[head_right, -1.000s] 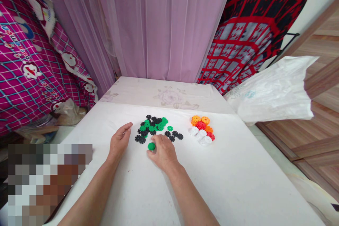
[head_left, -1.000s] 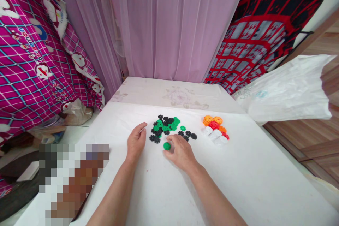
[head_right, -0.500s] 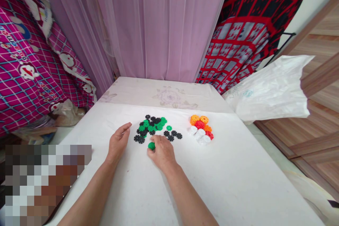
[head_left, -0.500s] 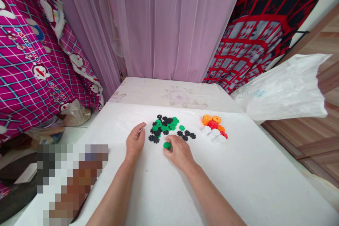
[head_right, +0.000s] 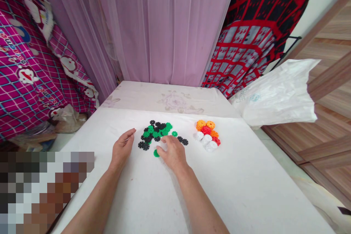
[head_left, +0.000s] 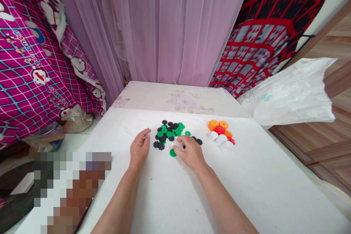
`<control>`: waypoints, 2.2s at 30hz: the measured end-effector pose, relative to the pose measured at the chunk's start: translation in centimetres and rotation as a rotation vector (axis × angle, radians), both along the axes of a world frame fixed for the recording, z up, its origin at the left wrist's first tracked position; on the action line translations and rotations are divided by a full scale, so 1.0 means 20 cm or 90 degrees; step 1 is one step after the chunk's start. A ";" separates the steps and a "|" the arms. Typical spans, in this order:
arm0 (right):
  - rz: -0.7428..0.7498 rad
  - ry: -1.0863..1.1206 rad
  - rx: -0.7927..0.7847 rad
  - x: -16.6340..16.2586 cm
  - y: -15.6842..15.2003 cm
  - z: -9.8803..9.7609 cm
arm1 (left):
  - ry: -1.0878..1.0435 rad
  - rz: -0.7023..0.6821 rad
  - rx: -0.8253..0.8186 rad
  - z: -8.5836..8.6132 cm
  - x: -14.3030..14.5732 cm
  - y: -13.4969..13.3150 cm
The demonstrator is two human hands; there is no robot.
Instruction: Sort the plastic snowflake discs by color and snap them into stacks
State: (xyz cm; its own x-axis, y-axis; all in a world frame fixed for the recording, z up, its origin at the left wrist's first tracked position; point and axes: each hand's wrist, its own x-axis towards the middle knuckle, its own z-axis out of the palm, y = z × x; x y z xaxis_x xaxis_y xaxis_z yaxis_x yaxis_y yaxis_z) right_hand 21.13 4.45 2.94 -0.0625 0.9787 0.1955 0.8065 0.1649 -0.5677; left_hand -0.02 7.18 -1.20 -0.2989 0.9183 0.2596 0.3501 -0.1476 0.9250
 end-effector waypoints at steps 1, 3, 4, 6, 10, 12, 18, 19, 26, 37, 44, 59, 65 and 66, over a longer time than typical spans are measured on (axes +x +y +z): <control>-0.035 -0.012 -0.002 0.02 0.03 0.01 | 0.001 -0.001 -0.001 0.00 0.00 0.00; -0.104 -0.049 -0.010 0.04 0.09 0.01 | -0.002 -0.001 -0.001 0.00 0.00 0.00; -0.128 -0.069 -0.017 0.04 0.11 0.01 | -0.004 0.001 -0.001 0.00 0.00 0.00; -0.151 -0.099 -0.026 0.04 0.15 0.01 | -0.007 0.005 -0.002 -0.01 0.00 0.00; -0.160 -0.122 -0.024 0.01 0.19 -0.02 | -0.008 0.008 -0.001 0.00 0.00 0.00; -0.161 -0.119 -0.022 0.00 0.20 -0.02 | -0.004 0.007 -0.005 0.00 0.00 0.00; -0.157 -0.108 -0.018 0.00 0.22 -0.05 | -0.008 0.002 -0.001 0.01 0.00 0.00; -0.157 -0.105 -0.012 0.01 0.22 -0.05 | -0.009 0.001 0.001 0.01 0.00 0.00; -0.121 -0.132 -0.020 0.01 0.22 -0.05 | -0.012 0.001 -0.007 -0.01 0.00 0.00; -0.074 -0.012 0.007 0.04 0.03 0.01 | -0.014 0.003 0.004 -0.01 0.01 0.00; 0.019 0.005 0.023 -0.01 -0.14 0.01 | -0.016 0.006 -0.002 0.00 0.01 0.00; 0.032 -0.067 0.010 -0.05 -0.12 0.00 | -0.006 0.001 -0.012 0.01 0.01 0.00; 0.005 -0.060 0.006 0.01 -0.10 0.01 | -0.010 0.005 -0.014 0.00 0.01 0.00; -0.010 -0.062 0.009 0.03 -0.08 0.02 | -0.010 0.004 -0.013 0.00 0.01 0.00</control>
State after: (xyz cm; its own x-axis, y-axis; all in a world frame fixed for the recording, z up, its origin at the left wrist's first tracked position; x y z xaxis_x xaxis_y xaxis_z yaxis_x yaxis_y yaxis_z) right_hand 21.77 2.76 3.26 -0.0672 0.9768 0.2032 0.8601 0.1599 -0.4845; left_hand 0.10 7.20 -1.12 -0.3093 0.9212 0.2359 0.3361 -0.1262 0.9333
